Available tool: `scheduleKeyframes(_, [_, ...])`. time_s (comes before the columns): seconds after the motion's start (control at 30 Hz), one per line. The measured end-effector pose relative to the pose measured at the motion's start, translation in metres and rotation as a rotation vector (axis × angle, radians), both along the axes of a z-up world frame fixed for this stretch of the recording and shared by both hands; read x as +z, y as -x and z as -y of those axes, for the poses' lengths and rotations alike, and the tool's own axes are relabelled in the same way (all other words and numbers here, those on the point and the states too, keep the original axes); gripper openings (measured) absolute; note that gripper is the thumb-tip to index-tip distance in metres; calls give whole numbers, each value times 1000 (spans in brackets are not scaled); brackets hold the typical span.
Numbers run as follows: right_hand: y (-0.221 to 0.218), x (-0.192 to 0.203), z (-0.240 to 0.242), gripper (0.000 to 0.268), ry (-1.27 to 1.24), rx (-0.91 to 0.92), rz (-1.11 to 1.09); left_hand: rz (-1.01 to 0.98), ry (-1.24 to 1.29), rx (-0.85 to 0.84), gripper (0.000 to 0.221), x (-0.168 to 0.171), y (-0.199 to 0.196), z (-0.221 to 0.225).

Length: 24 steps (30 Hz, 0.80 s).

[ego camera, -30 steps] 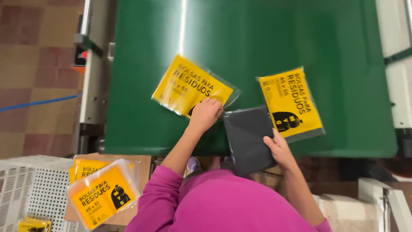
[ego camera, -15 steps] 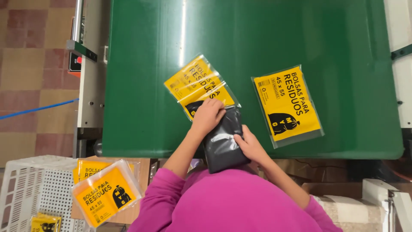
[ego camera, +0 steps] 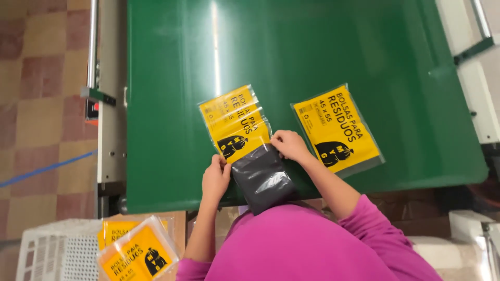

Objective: Folding black plastic garbage bags and sealing them inside labeled plastic sleeves using a manual heat sealer.

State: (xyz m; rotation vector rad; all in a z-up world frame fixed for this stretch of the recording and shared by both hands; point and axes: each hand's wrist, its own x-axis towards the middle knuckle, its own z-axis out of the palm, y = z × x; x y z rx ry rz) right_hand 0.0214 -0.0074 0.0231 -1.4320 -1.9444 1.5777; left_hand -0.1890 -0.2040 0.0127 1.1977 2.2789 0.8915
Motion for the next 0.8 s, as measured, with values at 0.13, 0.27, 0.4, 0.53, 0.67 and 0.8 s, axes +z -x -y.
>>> scheduleKeyframes(0.13, [-26, -6, 6, 25, -151, 142, 96, 210, -40, 23, 16, -9, -14, 12])
scheduleKeyframes(0.27, [-90, -29, 44, 22, -237, 246, 74, 383, -58, -84, 14, -30, -56, 66])
scheduleKeyframes(0.4, [-105, -3, 35, 21, 74, 223, 71, 590, -148, -75, 13, -16, -65, 48])
scheduleKeyframes(0.53, [-81, 49, -19, 27, 402, -6, -263, 929, -237, 150, 12, 89, -49, -21])
scheduleKeyframes(0.67, [-80, 168, -78, 24, 320, -128, -544, 1116, -623, 93, 13, 156, -58, -89])
scheduleKeyframes(0.8, [-156, 153, -80, 21, -26, -219, -361, 1072, -586, 35, 13, 153, -123, -109])
